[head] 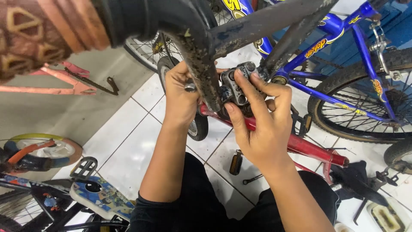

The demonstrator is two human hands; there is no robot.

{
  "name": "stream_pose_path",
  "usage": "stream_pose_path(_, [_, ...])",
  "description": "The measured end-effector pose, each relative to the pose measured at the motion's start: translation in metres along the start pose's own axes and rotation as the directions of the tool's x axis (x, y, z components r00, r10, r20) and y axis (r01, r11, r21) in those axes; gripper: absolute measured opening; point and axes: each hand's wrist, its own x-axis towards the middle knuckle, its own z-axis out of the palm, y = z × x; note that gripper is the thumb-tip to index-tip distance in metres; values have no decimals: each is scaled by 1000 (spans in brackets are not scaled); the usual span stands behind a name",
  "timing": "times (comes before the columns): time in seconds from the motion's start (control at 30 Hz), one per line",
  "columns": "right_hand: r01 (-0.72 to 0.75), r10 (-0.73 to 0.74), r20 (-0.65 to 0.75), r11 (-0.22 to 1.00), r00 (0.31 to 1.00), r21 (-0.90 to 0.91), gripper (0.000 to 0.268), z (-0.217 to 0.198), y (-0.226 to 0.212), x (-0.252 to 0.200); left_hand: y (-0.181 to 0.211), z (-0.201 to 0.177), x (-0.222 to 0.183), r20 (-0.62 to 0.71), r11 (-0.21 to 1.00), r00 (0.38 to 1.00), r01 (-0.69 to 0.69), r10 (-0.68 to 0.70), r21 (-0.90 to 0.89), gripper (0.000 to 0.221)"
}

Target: Tightening the bolts on a bicycle handlebar stem using a wrench.

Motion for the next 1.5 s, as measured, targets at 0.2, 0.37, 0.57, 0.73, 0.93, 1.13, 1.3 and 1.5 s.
stream_pose_path(0.2, [-12,12,1,1000,1000,20,42,3,-1,0,4,-1,3,74,998,997,-24,21,52,21])
stream_pose_path(0.37, [-33,33,-5,999,999,30,42,5,-1,-1,11,-1,0,129,988,990,35,-55,148,28])
stream_pose_path(0.57, [-29,29,-16,999,999,21,41,5,-1,-1,18,-1,-12,150,961,988,-66,26,267,22])
stream_pose_path(0.73, [-27,27,-11,999,1000,20,41,4,-1,-1,26,5,-18,202,880,955,-283,219,382,60])
stream_pose_path(0.93, [-25,25,-14,999,1000,41,41,5,-2,0,28,9,-19,156,890,926,-374,343,263,38])
stream_pose_path(1.13, [-27,28,-11,999,1000,35,41,5,-5,-1,19,3,-35,16,968,984,-176,176,179,33])
stream_pose_path(1.3, [-31,32,-15,999,999,31,41,5,-5,-1,22,4,-35,-149,954,960,-199,235,226,21])
stream_pose_path(1.5, [-18,19,-11,1000,1000,25,41,3,-6,-1,25,11,-42,-12,976,991,-128,133,177,47])
